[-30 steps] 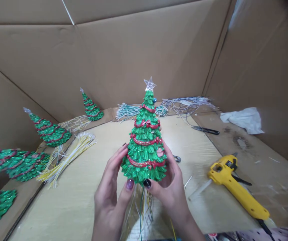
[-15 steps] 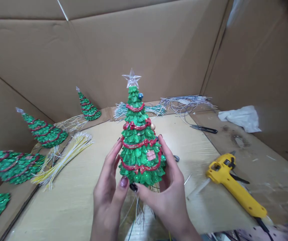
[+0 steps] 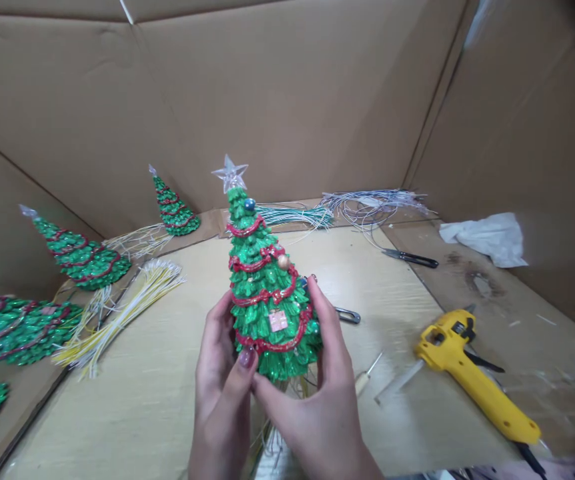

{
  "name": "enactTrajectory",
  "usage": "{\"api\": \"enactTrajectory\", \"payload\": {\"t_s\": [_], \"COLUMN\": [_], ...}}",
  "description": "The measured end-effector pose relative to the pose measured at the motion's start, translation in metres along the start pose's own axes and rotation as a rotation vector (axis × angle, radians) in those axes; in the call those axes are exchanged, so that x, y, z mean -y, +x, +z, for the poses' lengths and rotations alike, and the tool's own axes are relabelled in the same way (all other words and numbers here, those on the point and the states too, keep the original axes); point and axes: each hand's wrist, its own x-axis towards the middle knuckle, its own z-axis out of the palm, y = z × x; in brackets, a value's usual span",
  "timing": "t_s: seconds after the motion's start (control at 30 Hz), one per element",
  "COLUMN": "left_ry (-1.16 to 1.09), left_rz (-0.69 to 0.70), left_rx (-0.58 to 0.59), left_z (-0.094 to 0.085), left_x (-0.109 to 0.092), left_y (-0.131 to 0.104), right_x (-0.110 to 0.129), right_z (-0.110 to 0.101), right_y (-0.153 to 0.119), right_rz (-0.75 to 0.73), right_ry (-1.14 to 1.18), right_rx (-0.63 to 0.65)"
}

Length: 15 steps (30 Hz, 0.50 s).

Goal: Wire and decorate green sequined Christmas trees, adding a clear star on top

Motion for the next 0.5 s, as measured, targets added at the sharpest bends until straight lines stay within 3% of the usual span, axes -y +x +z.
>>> {"api": "enactTrajectory", "payload": {"t_s": [0.23,0.5], "left_ry": [-0.017,-0.05], "left_rz": [-0.048,-0.069], "left_rx": [-0.037,-0.078], "left_z": [0.01,0.008], "left_x": [-0.009,-0.006], "left_y": [-0.01,-0.012], "right_x": [0.002,-0.009], "right_z": [-0.006,-0.019], "right_y": [-0.009,-0.012], "right_rz": [0.065,0.01], "right_ry": [0.06,0.125], "right_rx": [0.098,0.162]}}
